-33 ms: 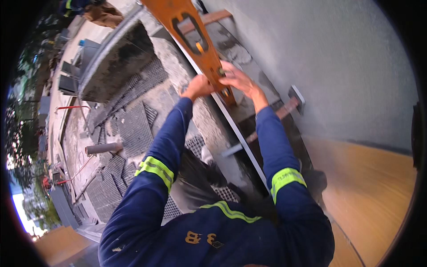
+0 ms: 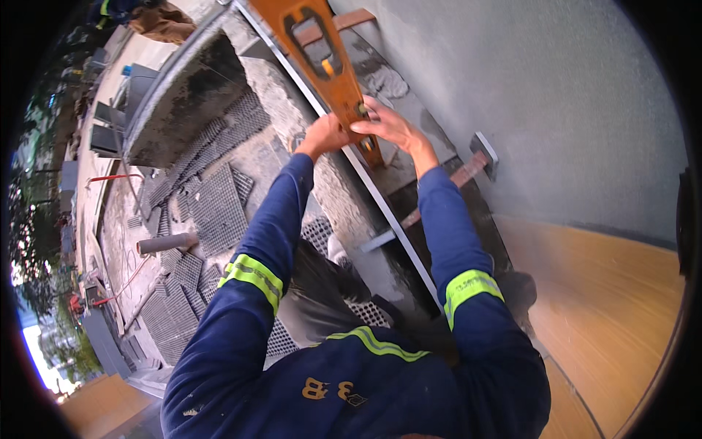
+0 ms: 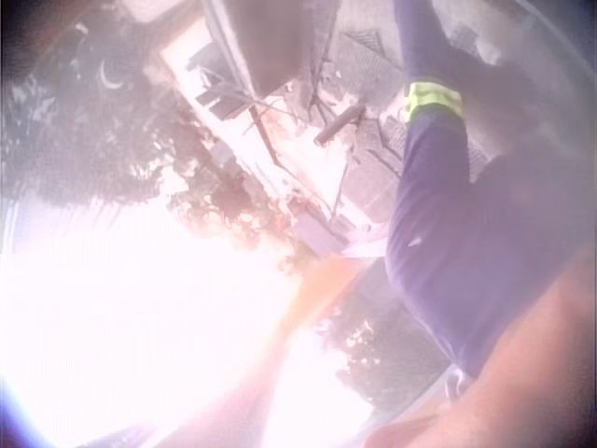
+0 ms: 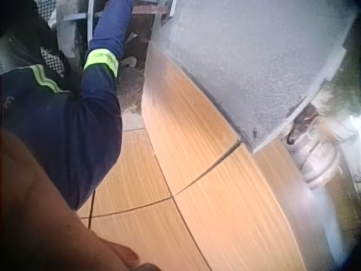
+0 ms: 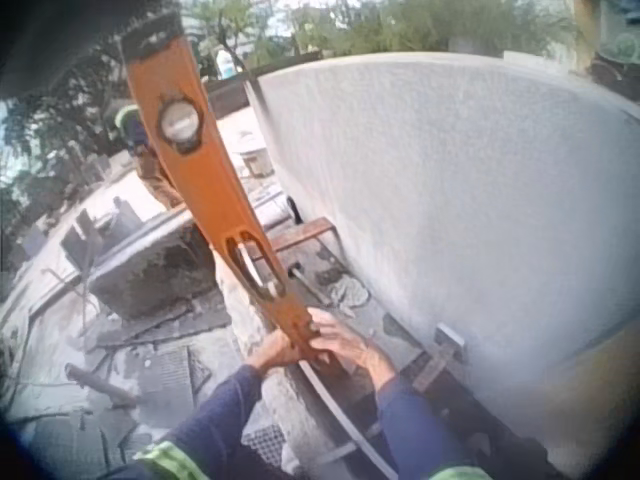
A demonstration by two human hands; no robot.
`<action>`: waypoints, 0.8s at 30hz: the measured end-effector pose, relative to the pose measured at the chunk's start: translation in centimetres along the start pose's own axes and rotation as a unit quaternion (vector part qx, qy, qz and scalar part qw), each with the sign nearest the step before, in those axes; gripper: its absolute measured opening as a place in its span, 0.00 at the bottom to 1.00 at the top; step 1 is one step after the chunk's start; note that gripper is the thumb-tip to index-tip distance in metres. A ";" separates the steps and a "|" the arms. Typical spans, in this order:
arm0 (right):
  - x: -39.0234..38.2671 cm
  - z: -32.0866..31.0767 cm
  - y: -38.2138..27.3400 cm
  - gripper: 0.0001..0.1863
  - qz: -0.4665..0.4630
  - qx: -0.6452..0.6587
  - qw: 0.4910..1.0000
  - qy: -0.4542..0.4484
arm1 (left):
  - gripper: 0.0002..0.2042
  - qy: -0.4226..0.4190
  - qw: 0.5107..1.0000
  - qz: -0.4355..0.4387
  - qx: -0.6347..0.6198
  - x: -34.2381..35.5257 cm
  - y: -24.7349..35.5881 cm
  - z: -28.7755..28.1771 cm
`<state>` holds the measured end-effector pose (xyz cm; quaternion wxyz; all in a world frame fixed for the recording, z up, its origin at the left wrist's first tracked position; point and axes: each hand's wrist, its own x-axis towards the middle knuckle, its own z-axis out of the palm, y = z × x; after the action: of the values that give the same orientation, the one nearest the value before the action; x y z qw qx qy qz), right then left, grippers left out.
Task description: The person uses a spirit level and a trowel to check and smooth a freshly poured concrete surface. They repeatedly place the level against the wall, observe the bubble, and scrape the surface with the trowel to achieve a flat finish.
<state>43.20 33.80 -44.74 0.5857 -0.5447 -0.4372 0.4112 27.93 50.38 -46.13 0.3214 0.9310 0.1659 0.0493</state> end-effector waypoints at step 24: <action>4.5 -5.3 -2.2 0.26 0.115 -0.292 0.886 0.342 | 0.20 -0.375 0.923 0.029 0.082 -1.6 11.5 1.6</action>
<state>49.53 36.55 -42.37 0.4614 -0.8446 -0.2446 0.1180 29.94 40.42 -40.35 0.2807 0.9091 0.0093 -0.3076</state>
